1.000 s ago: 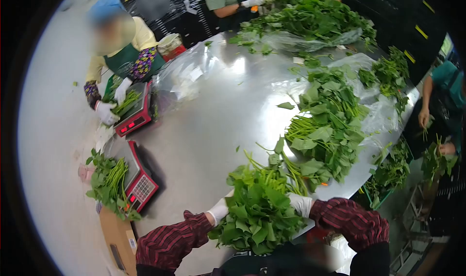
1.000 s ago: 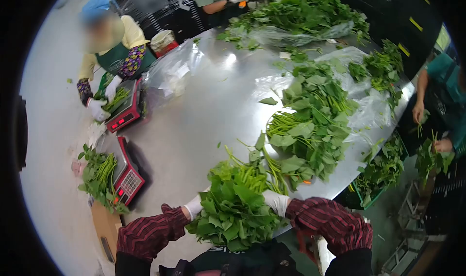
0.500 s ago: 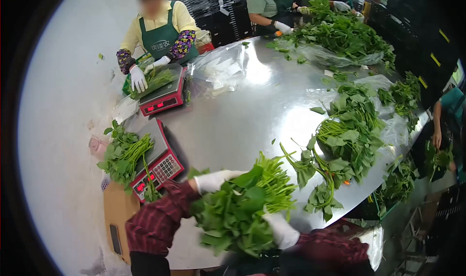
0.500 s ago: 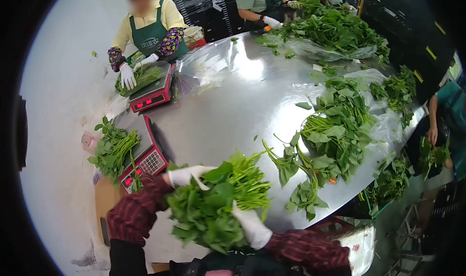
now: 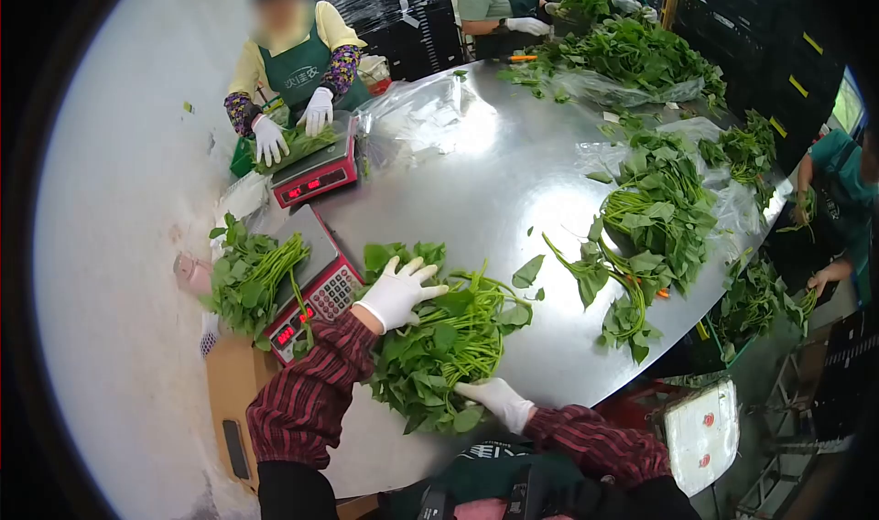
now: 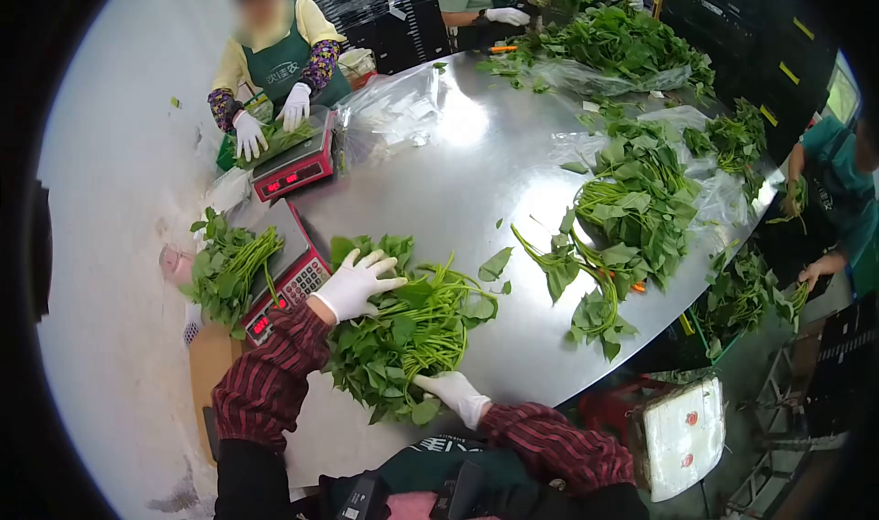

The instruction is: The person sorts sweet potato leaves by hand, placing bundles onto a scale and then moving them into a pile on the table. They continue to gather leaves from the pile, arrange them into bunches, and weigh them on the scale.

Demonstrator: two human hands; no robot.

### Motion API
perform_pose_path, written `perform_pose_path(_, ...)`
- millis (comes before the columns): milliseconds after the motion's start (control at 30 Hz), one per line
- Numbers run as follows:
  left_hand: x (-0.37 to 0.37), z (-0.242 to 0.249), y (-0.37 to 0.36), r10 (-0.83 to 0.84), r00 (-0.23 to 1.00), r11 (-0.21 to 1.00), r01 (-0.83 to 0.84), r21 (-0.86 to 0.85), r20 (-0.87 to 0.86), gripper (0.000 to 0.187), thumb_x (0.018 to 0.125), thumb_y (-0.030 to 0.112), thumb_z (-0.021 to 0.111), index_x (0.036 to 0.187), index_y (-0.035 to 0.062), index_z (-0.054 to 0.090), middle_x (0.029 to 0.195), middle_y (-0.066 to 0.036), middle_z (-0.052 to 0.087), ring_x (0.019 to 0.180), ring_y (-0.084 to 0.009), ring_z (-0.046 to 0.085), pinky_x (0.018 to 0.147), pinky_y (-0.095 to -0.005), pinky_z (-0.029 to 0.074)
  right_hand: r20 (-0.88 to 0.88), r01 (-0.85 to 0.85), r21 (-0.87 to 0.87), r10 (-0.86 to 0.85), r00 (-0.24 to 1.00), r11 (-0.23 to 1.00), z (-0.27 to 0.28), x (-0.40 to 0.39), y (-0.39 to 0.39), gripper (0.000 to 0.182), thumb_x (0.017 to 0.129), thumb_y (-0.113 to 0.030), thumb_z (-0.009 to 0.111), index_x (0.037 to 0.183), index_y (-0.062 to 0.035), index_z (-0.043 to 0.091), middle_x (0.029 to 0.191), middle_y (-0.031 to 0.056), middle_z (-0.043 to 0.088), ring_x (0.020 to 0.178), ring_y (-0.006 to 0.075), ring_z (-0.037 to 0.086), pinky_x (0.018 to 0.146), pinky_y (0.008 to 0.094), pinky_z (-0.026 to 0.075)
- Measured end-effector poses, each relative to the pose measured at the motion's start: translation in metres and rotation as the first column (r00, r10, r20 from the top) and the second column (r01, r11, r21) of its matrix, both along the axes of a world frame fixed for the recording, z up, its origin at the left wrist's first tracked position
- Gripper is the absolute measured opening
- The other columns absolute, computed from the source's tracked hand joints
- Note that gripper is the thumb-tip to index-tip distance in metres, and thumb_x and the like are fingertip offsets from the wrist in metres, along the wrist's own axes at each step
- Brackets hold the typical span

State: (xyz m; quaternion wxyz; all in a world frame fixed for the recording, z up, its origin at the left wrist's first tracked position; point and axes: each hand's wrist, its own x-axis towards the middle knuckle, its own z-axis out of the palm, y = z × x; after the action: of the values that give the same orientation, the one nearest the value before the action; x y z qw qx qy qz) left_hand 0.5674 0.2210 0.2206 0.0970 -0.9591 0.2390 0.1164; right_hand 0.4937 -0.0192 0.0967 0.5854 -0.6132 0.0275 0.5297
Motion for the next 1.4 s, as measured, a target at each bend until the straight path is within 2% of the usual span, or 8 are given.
perform_pose_path(233, -0.083, -0.005, -0.025, 0.035, 0.982, 0.992, -0.011, -0.129, 0.186, 0.034, 0.080, 0.021, 0.061, 0.114, 0.0196, 0.061, 0.122, -0.008, 0.053, 0.117, -0.0305, 0.046, 0.102, -0.0523, 0.031, 0.583, 0.056, -0.243, 0.100, 0.807, 0.968, 0.003, 0.045, -0.053, 0.028, 0.089, -0.024, 0.055, 0.090, 0.0023, 0.066, 0.077, 0.0193, 0.065, 0.060, 0.0276, 0.064, 0.058, 0.0401, 0.051)
perform_pose_path(367, -0.111, -0.035, -0.013, 0.123, 0.952, 0.961, -0.043, -0.275, 0.281, 0.034, 0.080, 0.021, 0.061, 0.114, 0.0210, 0.061, 0.124, -0.007, 0.053, 0.122, -0.0315, 0.044, 0.103, -0.0552, 0.028, 0.963, 0.186, 0.009, -0.059, 0.261, 0.983, -0.007, 0.122, -0.022, 0.031, 0.092, -0.022, 0.050, 0.116, -0.0041, 0.058, 0.105, 0.0224, 0.062, 0.087, 0.0352, 0.063, 0.073, 0.0398, 0.051)
perform_pose_path(633, -0.122, -0.047, 0.000, 0.179, 0.936, 0.938, -0.069, -0.340, 0.304, 0.037, 0.081, 0.019, 0.060, 0.118, 0.0235, 0.058, 0.127, -0.005, 0.052, 0.123, -0.0296, 0.043, 0.104, -0.0562, 0.028, 0.850, -0.132, -0.482, 0.426, -0.311, 0.866, -0.036, 0.207, 0.035, 0.019, 0.080, -0.013, 0.056, 0.096, -0.0077, 0.064, 0.088, 0.0158, 0.061, 0.087, 0.0326, 0.061, 0.075, 0.0396, 0.050)
perform_pose_path(900, -0.129, -0.037, -0.015, 0.217, 0.914, 0.948, -0.114, -0.297, 0.343, 0.040, 0.076, 0.018, 0.064, 0.116, 0.0232, 0.058, 0.124, -0.002, 0.054, 0.122, -0.0258, 0.045, 0.104, -0.0588, 0.025, 0.968, 0.104, -0.166, 0.143, 0.204, 0.981, 0.082, 0.226, -0.006, 0.017, 0.081, -0.021, 0.062, 0.086, -0.0046, 0.063, 0.080, 0.0164, 0.063, 0.078, 0.0333, 0.061, 0.069, 0.0409, 0.048)
perform_pose_path(1033, -0.126, -0.035, -0.019, 0.198, 0.922, 0.959, -0.113, -0.259, 0.334, 0.035, 0.078, 0.017, 0.060, 0.113, 0.0208, 0.060, 0.122, -0.001, 0.055, 0.122, -0.0239, 0.045, 0.105, -0.0590, 0.023, 0.944, -0.209, -0.285, 0.237, -0.229, 0.935, 0.033, 0.200, 0.030, 0.025, 0.081, -0.022, 0.062, 0.099, -0.0048, 0.065, 0.086, 0.0153, 0.066, 0.083, 0.0325, 0.063, 0.073, 0.0395, 0.049)
perform_pose_path(1267, -0.116, -0.003, -0.043, 0.212, 0.921, 0.969, -0.153, -0.197, 0.328, 0.030, 0.078, 0.011, 0.059, 0.107, 0.0166, 0.062, 0.121, -0.003, 0.056, 0.121, -0.0236, 0.047, 0.106, -0.0587, 0.023, 0.867, -0.433, -0.495, 0.459, -0.193, 0.753, 0.035, 0.159, 0.053, 0.016, 0.079, -0.013, 0.056, 0.090, -0.0055, 0.065, 0.082, 0.0153, 0.065, 0.077, 0.0335, 0.063, 0.070, 0.0420, 0.050)
perform_pose_path(1367, -0.083, -0.002, -0.085, 0.379, 0.873, 0.701, -0.052, -0.711, 0.309, 0.041, 0.079, -0.003, 0.050, 0.118, 0.0065, 0.059, 0.118, -0.015, 0.056, 0.114, -0.0317, 0.051, 0.101, -0.0420, 0.038, 0.994, -0.514, 0.006, -0.061, -0.090, 0.858, -0.020, 0.154, 0.064, 0.015, 0.079, -0.014, 0.054, 0.085, -0.0040, 0.063, 0.080, 0.0186, 0.064, 0.073, 0.0350, 0.063, 0.067, 0.0437, 0.050)
perform_pose_path(1400, -0.071, -0.010, -0.098, 0.452, 0.864, 0.579, -0.096, -0.810, 0.221, 0.044, 0.080, -0.005, 0.048, 0.122, 0.0053, 0.055, 0.119, -0.017, 0.056, 0.113, -0.0339, 0.052, 0.099, -0.0391, 0.040, 0.960, -0.519, -0.176, 0.028, -0.280, 0.836, -0.017, 0.157, 0.059, 0.016, 0.080, -0.015, 0.054, 0.088, -0.0038, 0.063, 0.081, 0.0185, 0.065, 0.073, 0.0350, 0.063, 0.068, 0.0434, 0.050)
